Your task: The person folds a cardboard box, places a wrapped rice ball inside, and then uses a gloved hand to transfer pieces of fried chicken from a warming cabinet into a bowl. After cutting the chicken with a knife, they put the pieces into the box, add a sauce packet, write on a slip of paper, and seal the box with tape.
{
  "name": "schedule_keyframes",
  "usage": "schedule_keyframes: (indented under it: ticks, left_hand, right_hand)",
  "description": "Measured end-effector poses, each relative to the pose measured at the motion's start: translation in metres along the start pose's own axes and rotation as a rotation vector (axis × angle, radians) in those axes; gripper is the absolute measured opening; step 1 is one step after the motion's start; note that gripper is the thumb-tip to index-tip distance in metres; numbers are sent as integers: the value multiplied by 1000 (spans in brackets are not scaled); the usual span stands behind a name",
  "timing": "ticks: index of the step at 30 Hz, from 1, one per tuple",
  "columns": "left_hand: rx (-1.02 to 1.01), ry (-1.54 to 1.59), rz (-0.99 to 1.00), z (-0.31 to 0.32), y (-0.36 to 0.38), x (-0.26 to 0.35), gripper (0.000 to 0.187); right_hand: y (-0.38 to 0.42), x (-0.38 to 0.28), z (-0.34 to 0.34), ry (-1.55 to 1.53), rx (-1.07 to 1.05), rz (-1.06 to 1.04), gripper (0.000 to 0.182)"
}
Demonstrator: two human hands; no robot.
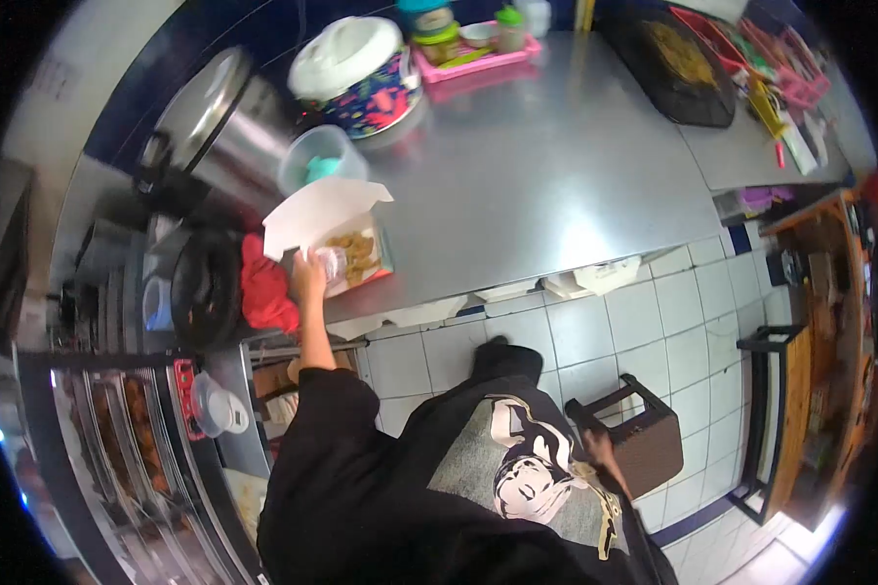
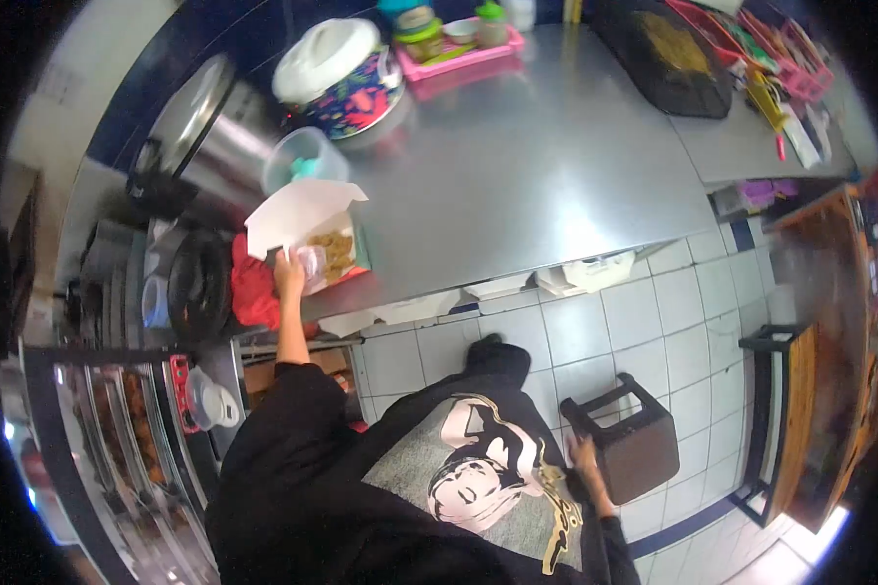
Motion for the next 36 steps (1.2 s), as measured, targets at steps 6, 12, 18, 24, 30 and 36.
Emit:
schedule_keyframes:
  ticks: [6,12,18,24,30,36]
  left_hand:
    - [-127,50,291,13,86,190,33]
    - [-324,98,344,44,170,509,34]
    - [-293,241,453,111,237,767,32]
    - [-330,476,419,163,300,977,26]
    - [-209,598,235,219,344,1104,39]
    - [7,445,26,242,370,1165,40]
  right_hand:
    - [9,25,-76,-266,-99,421,33]
    - [-107,-123,-227,-579,-123,190,33]
    - [-200,-282,-428,-1001,-20,10,35]
    - [-316,-307,-618,-1020,195,-168,35]
    - [-493,-463,-893,-698,211,-679,20]
    - [-638,-713,-1107,-242,433,-1242,15]
Point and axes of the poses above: each hand's wrist, its own y-axis away from the middle knuckle, its own z-axis out of the palm, x = y × z, the point moved 3 cm from there along -y, towards the middle knuckle, and after that the axes turned 12 degrees about -y, right-handed, at the moved point
